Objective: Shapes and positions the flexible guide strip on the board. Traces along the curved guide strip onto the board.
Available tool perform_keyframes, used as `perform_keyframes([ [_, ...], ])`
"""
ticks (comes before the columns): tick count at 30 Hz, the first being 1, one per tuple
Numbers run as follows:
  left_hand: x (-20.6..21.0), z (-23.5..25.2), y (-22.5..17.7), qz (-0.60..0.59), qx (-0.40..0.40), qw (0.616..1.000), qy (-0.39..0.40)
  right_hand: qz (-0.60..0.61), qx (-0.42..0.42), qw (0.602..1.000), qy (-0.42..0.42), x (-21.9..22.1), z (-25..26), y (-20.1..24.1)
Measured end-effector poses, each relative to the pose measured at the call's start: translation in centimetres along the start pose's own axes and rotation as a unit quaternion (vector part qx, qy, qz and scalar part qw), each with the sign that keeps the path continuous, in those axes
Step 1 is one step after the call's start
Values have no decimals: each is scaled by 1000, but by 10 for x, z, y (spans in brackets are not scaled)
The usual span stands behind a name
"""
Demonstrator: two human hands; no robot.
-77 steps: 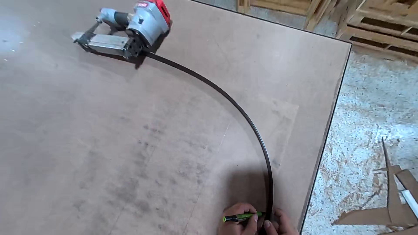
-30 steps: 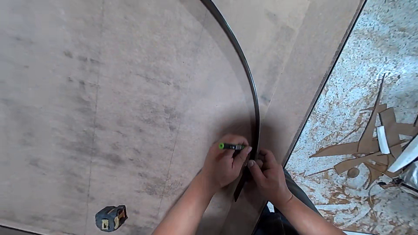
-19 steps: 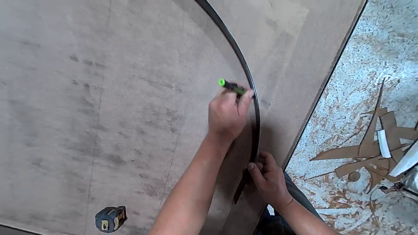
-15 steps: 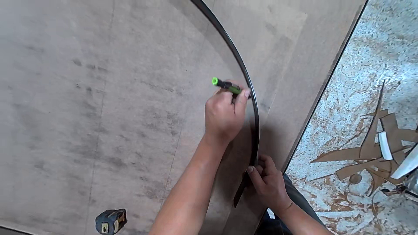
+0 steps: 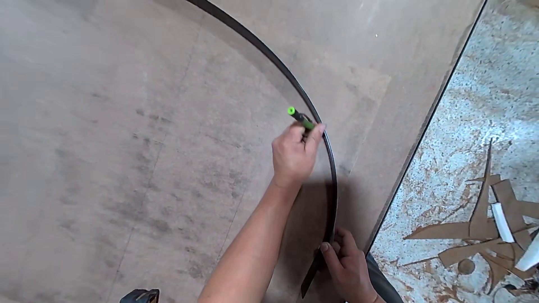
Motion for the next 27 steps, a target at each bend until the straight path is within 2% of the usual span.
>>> perform_keyframes([
  [4, -24, 36, 6, -157, -63, 983, -71, -17, 28, 999, 8, -4, -2, 10],
  [6, -42, 45, 15, -195, -78, 972, -105, -22, 43, 999, 13, -6, -3, 14],
  [9, -54, 54, 27, -177, -93, 969, -144, -23, 48, 998, 13, -6, -4, 16],
  [14, -43, 77, 34, -32, -85, 984, -152, -9, 44, 999, 11, -6, -4, 15],
  [19, -31, 74, 27, 63, -64, 989, -117, 1, 44, 999, 11, -5, -4, 16],
  [24, -24, 24, 7, 26, 0, 999, -27, 13, 50, 999, 16, -5, -4, 14],
  [27, -23, -7, -7, -11, -17, 999, 43, 11, 50, 999, 19, -5, -4, 15],
])
Point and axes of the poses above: each hand's wrist, its own z-axis towards the middle knuckle, its own x-axis out of the palm, y = z × x, the point moved 1 cm from there along z, towards the middle knuckle, and after that the axes turned 9 degrees about -z, right-handed, at the moved point
